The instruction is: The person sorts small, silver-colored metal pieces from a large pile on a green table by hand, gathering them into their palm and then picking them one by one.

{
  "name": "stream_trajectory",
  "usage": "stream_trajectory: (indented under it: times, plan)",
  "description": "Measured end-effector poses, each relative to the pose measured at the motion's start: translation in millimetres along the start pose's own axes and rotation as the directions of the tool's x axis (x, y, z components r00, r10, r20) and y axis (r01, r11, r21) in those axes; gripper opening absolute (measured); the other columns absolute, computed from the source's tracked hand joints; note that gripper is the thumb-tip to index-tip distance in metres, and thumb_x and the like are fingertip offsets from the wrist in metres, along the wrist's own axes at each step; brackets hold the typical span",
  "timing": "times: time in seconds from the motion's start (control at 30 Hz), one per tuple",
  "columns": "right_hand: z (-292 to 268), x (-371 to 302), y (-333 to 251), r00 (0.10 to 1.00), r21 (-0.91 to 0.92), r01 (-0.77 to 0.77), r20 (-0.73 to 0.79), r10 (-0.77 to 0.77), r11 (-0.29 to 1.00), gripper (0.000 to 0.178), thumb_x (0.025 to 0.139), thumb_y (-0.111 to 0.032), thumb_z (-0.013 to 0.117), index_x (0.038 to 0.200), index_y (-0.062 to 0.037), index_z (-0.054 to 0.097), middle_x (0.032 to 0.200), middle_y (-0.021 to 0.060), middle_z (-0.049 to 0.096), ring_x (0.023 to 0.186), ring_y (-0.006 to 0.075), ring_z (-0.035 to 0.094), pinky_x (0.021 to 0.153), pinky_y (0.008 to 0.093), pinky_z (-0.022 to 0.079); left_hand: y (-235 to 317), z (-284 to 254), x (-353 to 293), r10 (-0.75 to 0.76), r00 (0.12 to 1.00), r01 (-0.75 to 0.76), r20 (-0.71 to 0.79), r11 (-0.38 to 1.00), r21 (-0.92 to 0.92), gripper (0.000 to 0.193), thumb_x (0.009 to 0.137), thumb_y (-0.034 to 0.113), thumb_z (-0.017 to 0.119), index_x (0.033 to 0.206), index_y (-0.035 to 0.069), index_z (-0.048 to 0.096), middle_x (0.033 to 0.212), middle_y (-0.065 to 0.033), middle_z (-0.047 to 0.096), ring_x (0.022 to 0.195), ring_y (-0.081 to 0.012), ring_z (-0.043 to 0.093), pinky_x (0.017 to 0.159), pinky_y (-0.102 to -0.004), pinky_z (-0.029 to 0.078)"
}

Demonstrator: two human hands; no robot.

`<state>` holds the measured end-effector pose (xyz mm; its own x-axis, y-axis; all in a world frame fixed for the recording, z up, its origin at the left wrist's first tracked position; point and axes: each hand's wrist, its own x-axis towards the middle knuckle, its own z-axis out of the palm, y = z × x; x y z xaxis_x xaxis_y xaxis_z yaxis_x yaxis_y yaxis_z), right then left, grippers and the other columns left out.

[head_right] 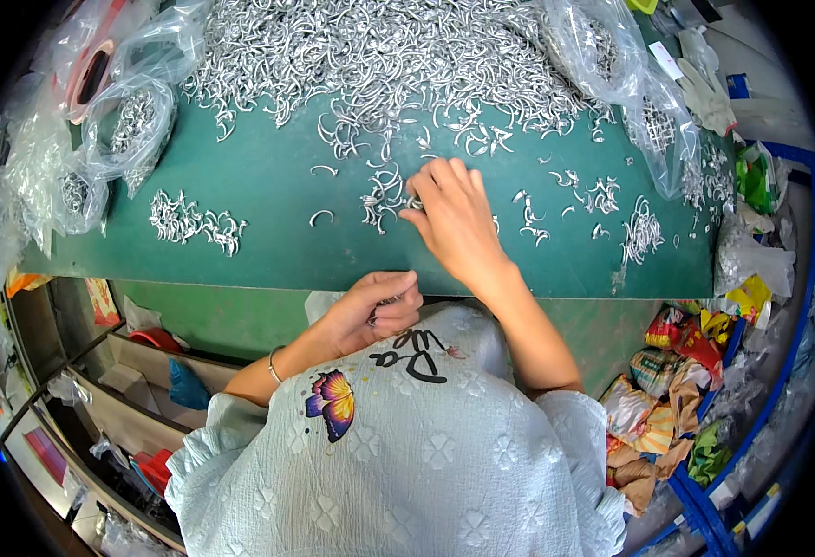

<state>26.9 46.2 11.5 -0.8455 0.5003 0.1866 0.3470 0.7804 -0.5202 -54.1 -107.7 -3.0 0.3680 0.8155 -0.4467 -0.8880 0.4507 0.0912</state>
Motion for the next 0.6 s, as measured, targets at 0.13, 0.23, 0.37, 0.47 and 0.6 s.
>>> stream_trajectory:
  times: [0.13,0.23,0.37,0.47,0.6]
  plan:
    - [-11,-3,9,0.999,0.022,-0.006,0.045,0.005,1.0,0.017,0.072,-0.01,0.071,0.082,-0.0054,0.059,0.084,0.0046,0.056,0.083,0.0244,0.051,0.074,0.0347,0.035,7,12,-3,0.042,0.996,-0.042,-0.076,0.999,-0.006,0.032,0.098,0.027,0.046,0.109,-0.001,0.057,0.06,0.0028,0.039,0.046,-0.0048,0.03,0.04,-0.0196,0.024]
    - [-25,-2,4,0.995,0.142,0.006,0.096,-0.02,0.99,0.019,0.071,-0.01,0.072,0.085,-0.0051,0.06,0.087,0.0049,0.059,0.085,0.0236,0.053,0.076,0.0326,0.035,6,14,-1,0.176,0.978,-0.173,-0.111,0.984,0.039,0.034,0.098,0.028,0.046,0.114,-0.001,0.055,0.067,-0.0005,0.049,0.051,-0.0087,0.043,0.045,-0.0208,0.036]
    - [-34,-1,-11,0.949,0.329,0.055,0.275,-0.151,0.943,0.022,0.071,-0.008,0.071,0.091,-0.0052,0.062,0.094,0.0069,0.06,0.088,0.0245,0.054,0.079,0.0329,0.037,14,41,2,0.162,0.882,-0.265,-0.442,0.946,-0.184,0.031,0.098,0.027,0.047,0.107,0.0,0.057,0.077,-0.0051,0.059,0.068,-0.0137,0.056,0.062,-0.0258,0.047]
    - [-17,16,-5,0.995,0.138,0.096,0.018,-0.099,0.986,0.02,0.073,-0.004,0.068,0.092,-0.0047,0.061,0.103,0.0071,0.057,0.092,0.0255,0.051,0.081,0.0343,0.038,3,7,3,0.232,0.941,-0.25,-0.245,0.967,-0.047,0.028,0.097,0.028,0.049,0.095,0.002,0.061,0.075,-0.0047,0.058,0.069,-0.0158,0.056,0.063,-0.0257,0.048]
    - [-1,14,7,0.995,-0.017,0.093,0.038,-0.092,0.996,0.012,0.076,-0.006,0.066,0.084,-0.0048,0.058,0.09,0.0045,0.054,0.087,0.0243,0.049,0.074,0.0354,0.036,4,-9,-2,0.158,0.985,-0.152,0.068,0.985,-0.081,0.026,0.096,0.026,0.051,0.098,0.003,0.061,0.076,-0.0044,0.057,0.068,-0.0132,0.053,0.061,-0.0238,0.045]
